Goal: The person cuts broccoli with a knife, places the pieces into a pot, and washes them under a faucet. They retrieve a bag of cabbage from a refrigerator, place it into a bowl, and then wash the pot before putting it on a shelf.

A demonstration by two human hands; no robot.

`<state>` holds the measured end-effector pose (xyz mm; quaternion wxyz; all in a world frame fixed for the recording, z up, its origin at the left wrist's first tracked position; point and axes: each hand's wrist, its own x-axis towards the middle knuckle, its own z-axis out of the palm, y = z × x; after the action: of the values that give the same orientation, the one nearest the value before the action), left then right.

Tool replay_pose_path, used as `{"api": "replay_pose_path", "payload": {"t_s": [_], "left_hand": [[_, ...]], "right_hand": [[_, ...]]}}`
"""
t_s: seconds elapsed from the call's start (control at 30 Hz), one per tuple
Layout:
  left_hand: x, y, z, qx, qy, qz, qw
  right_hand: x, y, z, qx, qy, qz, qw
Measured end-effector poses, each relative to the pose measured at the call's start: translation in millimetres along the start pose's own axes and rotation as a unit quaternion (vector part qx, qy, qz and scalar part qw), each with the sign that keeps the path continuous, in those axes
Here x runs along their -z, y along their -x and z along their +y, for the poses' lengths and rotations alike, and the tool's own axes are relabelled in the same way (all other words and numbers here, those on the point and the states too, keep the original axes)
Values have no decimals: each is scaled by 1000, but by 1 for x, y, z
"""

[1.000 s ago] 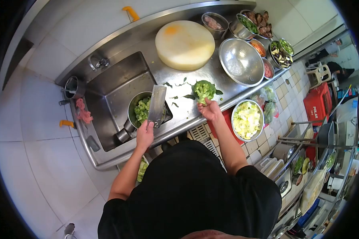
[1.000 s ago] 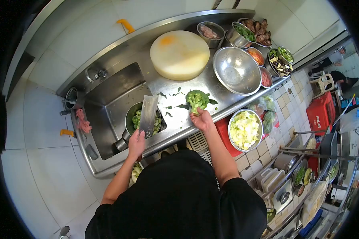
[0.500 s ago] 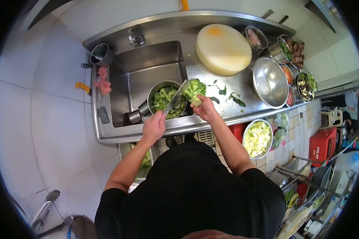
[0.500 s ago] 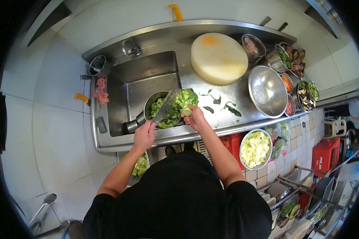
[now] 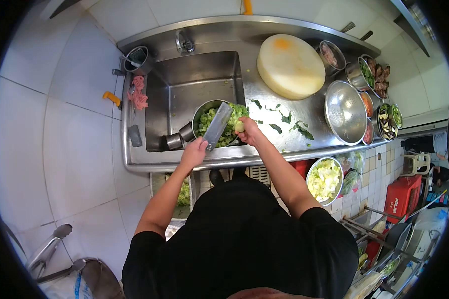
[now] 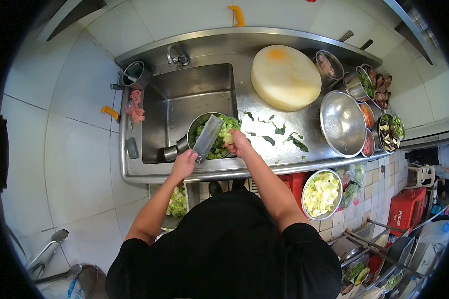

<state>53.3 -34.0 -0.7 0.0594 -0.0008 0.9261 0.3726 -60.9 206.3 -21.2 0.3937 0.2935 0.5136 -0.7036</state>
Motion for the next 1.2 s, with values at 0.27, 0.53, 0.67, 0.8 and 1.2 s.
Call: {"api": "replay_pose_path", "payload": {"t_s": [0.27,0.53,0.67,0.8,1.2], "left_hand": [[33,12,48,-21,29,150,988],[3,12,14,105,-108,-18,988],[17,16,4,59,8,-6,998],[47,21,46,51,-32,43,997],[23,35,-17,73,-21,22,997]], "right_hand": [[3,5,-2,-5,-38,-10,999],[0,10,-10,-14,-36,-16,999],[7,6,-11,3,56,22,998],[6,12,-17,20,89,19,996],[-15,11,-14,60,240,31,968]]}}
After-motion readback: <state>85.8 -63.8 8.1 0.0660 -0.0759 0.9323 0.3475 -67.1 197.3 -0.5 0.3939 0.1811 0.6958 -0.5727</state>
